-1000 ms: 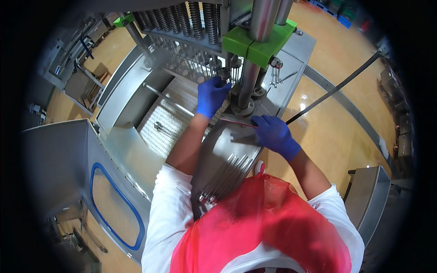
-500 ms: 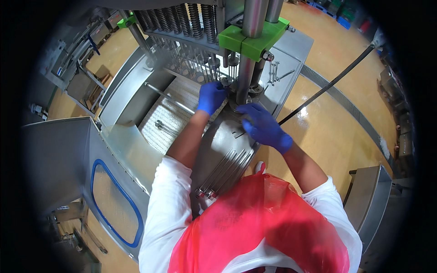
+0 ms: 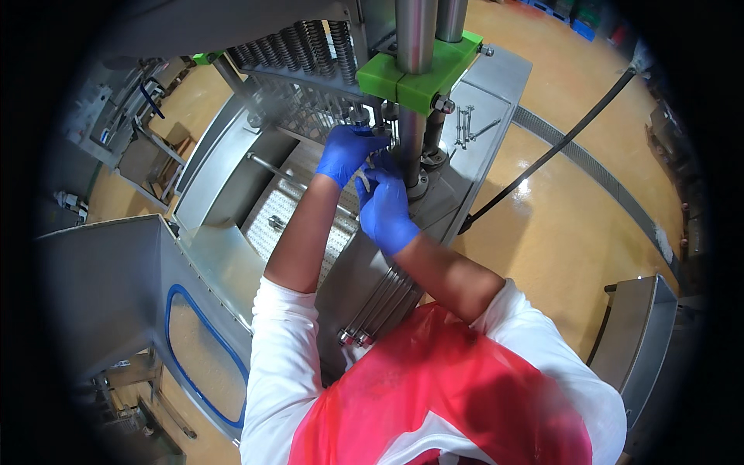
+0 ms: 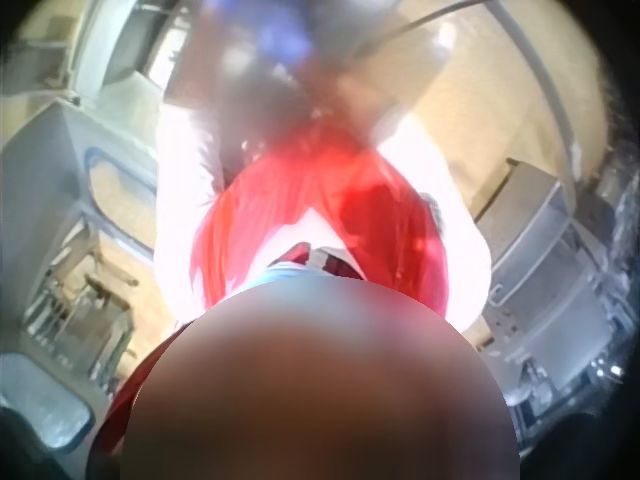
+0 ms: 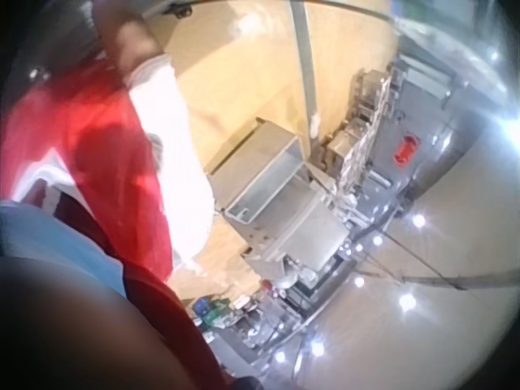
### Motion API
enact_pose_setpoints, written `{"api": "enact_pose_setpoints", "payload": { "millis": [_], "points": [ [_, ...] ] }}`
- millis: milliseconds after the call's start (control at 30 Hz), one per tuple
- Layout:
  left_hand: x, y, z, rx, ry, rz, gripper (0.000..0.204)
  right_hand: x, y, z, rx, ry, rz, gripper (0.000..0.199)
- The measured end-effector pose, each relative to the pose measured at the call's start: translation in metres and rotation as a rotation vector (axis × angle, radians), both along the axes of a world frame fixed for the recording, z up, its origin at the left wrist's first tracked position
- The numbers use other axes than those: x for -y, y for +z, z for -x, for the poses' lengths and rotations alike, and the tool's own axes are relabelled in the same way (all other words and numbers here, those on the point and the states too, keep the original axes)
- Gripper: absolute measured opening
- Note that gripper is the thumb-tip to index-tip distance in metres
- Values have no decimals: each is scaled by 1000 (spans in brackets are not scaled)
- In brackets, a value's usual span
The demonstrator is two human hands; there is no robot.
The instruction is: The person walks to a stainless steel machine and inserts a bundle of long metal rods into a vertical rack. They then pick up individual rods and place them into specific slots within the machine's mechanism, repeating this action for several rods.
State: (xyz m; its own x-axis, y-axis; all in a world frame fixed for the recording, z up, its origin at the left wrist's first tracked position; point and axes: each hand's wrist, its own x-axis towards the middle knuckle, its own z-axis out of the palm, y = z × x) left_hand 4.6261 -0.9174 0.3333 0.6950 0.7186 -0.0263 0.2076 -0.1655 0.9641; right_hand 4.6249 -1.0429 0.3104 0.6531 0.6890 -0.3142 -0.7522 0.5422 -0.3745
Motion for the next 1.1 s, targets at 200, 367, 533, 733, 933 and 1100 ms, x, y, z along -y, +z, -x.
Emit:
{"api": "enact_pose_setpoints", "payload": {
  "millis": [200,367,533,733,933,1100],
  "points": [
    [13,12,-1,34,20,157,28,-36,-22,-21,-30,-3,-303,29],
    [14,14,7,33,7,135,41,-37,-14,-28,-126,32,-277,22],
    [6,13,15,62,-133,173,42,-46,6,-35,-212,0,-230,15],
    [6,17,21,21,-140,149,41,-58,7,-34,-284,-68,-180,10],
    [12,69,21,248,155,-446,35,-49,22,-33,-240,-181,-68,11],
    [10,113,-1,598,35,-476,42,-47,33,-31,-244,-123,-74,11]
  ]
}}
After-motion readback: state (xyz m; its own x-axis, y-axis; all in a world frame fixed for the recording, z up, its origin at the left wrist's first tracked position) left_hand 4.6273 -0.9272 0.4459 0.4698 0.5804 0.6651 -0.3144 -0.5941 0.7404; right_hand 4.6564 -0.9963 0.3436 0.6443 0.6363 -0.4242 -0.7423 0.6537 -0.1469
